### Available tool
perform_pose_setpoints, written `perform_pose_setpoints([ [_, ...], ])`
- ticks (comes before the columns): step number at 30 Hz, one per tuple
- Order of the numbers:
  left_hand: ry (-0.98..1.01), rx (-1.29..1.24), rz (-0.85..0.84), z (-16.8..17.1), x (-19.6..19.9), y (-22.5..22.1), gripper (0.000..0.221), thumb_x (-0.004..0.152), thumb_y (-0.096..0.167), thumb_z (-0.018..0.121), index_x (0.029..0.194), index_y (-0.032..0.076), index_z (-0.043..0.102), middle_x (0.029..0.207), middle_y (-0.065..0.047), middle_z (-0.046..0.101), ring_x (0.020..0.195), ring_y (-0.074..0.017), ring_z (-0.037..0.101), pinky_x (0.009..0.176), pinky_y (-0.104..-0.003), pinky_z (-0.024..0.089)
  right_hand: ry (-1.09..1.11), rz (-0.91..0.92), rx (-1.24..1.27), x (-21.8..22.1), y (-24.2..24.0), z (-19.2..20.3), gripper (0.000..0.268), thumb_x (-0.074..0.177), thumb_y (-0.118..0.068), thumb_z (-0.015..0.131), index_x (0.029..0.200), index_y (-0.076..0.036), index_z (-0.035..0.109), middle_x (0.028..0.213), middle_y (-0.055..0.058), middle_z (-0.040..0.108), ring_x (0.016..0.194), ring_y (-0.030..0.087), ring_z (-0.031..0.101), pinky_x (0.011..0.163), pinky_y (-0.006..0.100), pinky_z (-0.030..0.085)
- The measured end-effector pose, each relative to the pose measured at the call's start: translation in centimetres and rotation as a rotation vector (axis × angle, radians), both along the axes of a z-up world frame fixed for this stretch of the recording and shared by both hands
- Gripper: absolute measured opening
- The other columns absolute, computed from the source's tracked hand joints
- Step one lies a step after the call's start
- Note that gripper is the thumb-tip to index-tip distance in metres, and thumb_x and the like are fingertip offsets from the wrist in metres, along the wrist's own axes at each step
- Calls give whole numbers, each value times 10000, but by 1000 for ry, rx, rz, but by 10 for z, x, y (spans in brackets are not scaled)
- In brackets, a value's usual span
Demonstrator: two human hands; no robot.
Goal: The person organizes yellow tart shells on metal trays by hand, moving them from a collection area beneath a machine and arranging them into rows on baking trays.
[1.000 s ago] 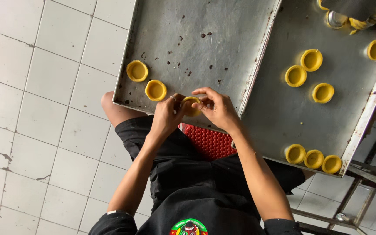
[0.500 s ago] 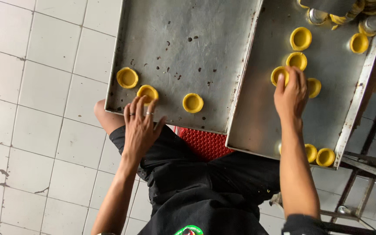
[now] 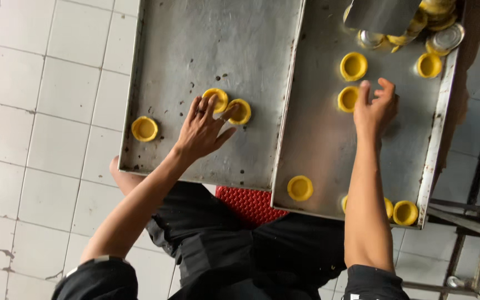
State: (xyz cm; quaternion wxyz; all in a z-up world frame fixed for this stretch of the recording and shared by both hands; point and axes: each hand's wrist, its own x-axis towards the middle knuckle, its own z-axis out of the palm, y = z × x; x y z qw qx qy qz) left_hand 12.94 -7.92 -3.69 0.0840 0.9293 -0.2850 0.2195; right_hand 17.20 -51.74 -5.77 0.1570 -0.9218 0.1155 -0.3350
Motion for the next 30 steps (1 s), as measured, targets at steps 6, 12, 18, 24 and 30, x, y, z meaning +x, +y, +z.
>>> perform_pose_setpoints([
  [6, -168, -31, -69, 13, 155, -87, 569, 924, 605, 708, 1323, 200, 739, 1234, -208, 593, 1100, -384, 631, 1109, -529, 391, 72, -38, 99, 35, 17, -18, 417, 928, -391, 885, 1197, -191, 638, 1084, 135, 619, 1009, 411, 653, 877, 506, 449],
  [12, -64, -67, 98, 5, 243, -148, 566, 913, 579, 711, 1268, 142, 765, 1282, -240, 601, 904, -367, 718, 1123, -590, 272, 19, -14, 362, -61, 57, 19, 266, 912, -284, 887, 1032, -185, 671, 885, 67, 708, 860, 331, 726, 767, 411, 534],
  [18, 83, -39, 87, 15, 244, -139, 648, 1110, 615, 422, 1299, 72, 718, 1415, -356, 460, 1235, -520, 530, 1092, -663, 292, 469, 415, 649, -64, 65, 45, 446, 962, -521, 680, 1207, -149, 697, 1044, -29, 813, 1006, 99, 745, 802, 305, 473],
  [24, 229, -229, 40, 49, 132, -22, 348, 1140, 275, 489, 1468, 163, 517, 1407, -164, 483, 1233, -364, 516, 1051, -519, 319, 335, 146, -93, -66, -6, -21, 440, 964, -331, 841, 1272, -82, 647, 1080, 239, 662, 1025, 491, 590, 865, 578, 446],
  [30, 412, -165, 434, 52, 6, 152, 642, 846, -211, 428, 1345, 95, 691, 1374, -130, 696, 1138, -287, 593, 967, -422, 425, 522, 133, -119, -102, -33, -18, 564, 1007, -178, 927, 1415, 33, 599, 1060, 169, 797, 1068, 481, 687, 892, 557, 455],
])
